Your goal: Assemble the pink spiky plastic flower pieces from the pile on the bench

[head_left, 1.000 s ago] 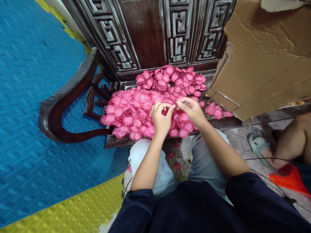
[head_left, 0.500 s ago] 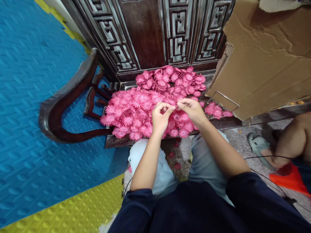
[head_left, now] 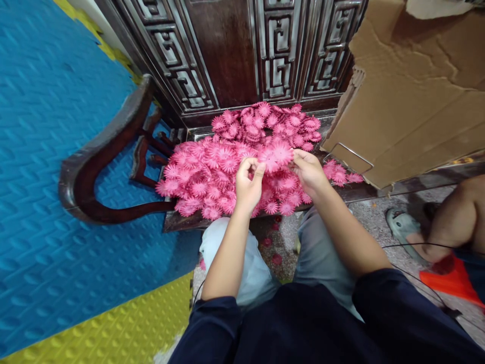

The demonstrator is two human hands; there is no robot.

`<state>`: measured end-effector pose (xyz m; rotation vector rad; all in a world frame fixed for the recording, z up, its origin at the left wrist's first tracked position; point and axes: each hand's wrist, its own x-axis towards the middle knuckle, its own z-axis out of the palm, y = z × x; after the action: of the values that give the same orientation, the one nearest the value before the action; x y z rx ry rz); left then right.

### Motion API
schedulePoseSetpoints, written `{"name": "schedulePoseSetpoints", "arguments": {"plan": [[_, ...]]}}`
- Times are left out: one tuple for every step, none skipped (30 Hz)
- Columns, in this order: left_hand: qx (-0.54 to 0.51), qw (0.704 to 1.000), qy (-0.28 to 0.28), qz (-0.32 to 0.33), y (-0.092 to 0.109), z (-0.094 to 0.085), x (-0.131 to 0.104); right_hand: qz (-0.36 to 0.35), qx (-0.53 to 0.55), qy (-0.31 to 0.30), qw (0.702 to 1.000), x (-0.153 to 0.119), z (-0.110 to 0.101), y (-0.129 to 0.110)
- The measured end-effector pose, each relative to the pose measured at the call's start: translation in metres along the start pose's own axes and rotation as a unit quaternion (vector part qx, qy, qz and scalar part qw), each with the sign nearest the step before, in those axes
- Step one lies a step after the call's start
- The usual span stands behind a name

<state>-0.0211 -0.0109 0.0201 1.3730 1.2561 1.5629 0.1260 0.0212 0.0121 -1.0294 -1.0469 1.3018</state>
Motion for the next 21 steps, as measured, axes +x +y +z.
{"name": "schedulePoseSetpoints", "arguments": {"plan": [[0.008, 1.0, 0.014, 0.01, 0.001, 0.001, 0.0, -0.002, -0.005, -0.003, 1.0, 0.001, -0.001, 0.002], [0.016, 0.999, 0.028, 0.021, 0.001, 0.001, -0.001, -0.006, -0.009, -0.006, 1.0, 0.001, -0.001, 0.004], [0.023, 0.998, 0.041, 0.03, 0.001, 0.001, -0.001, -0.011, -0.009, -0.005, 1.0, 0.001, -0.001, 0.006], [0.027, 0.997, 0.056, 0.035, 0.001, 0.001, -0.001, -0.015, -0.006, 0.006, 1.0, 0.002, -0.001, 0.007], [0.029, 0.996, 0.077, 0.038, 0.001, -0.001, -0.001, -0.015, 0.002, 0.025, 1.0, 0.003, -0.002, 0.008], [0.029, 0.993, 0.106, 0.038, 0.0, -0.004, 0.0, -0.011, 0.011, 0.05, 0.999, 0.005, -0.005, 0.009], [0.029, 0.988, 0.147, 0.04, 0.0, -0.009, 0.001, -0.003, 0.022, 0.078, 0.997, 0.007, -0.008, 0.009], [0.032, 0.98, 0.19, 0.045, 0.0, -0.015, 0.004, 0.01, 0.028, 0.098, 0.995, 0.01, -0.012, 0.008], [0.041, 0.971, 0.23, 0.054, -0.001, -0.021, 0.007, 0.021, 0.027, 0.102, 0.994, 0.012, -0.016, 0.007], [0.062, 0.962, 0.258, 0.07, -0.002, -0.028, 0.01, 0.027, 0.023, 0.094, 0.995, 0.013, -0.02, 0.005], [0.094, 0.957, 0.262, 0.082, -0.003, -0.034, 0.013, 0.032, 0.019, 0.084, 0.996, 0.014, -0.022, 0.004], [0.135, 0.952, 0.261, 0.087, -0.004, -0.039, 0.016, 0.038, 0.019, 0.078, 0.996, 0.014, -0.023, 0.002], [0.178, 0.947, 0.254, 0.087, -0.006, -0.043, 0.019, 0.045, 0.022, 0.076, 0.996, 0.013, -0.023, 0.0], [0.217, 0.941, 0.247, 0.081, -0.008, -0.045, 0.02, 0.055, 0.027, 0.077, 0.995, 0.011, -0.021, -0.001], [0.249, 0.935, 0.243, 0.074, -0.01, -0.045, 0.022, 0.067, 0.032, 0.076, 0.994, 0.008, -0.018, -0.002], [0.271, 0.93, 0.238, 0.068, -0.013, -0.045, 0.022, 0.079, 0.035, 0.071, 0.994, 0.006, -0.014, -0.003], [0.283, 0.928, 0.233, 0.063, -0.015, -0.043, 0.022, 0.089, 0.036, 0.062, 0.993, 0.003, -0.01, -0.003], [0.288, 0.929, 0.224, 0.058, -0.016, -0.041, 0.022, 0.095, 0.037, 0.053, 0.993, 0.002, -0.007, -0.004], [0.29, 0.931, 0.216, 0.055, -0.017, -0.039, 0.021, 0.097, 0.036, 0.048, 0.993, 0.0, -0.005, -0.003], [0.293, 0.932, 0.208, 0.052, -0.017, -0.037, 0.02, 0.096, 0.035, 0.045, 0.994, -0.001, -0.003, -0.003], [0.297, 0.932, 0.203, 0.052, -0.016, -0.035, 0.019, 0.094, 0.032, 0.045, 0.994, -0.001, -0.002, -0.003]]}}
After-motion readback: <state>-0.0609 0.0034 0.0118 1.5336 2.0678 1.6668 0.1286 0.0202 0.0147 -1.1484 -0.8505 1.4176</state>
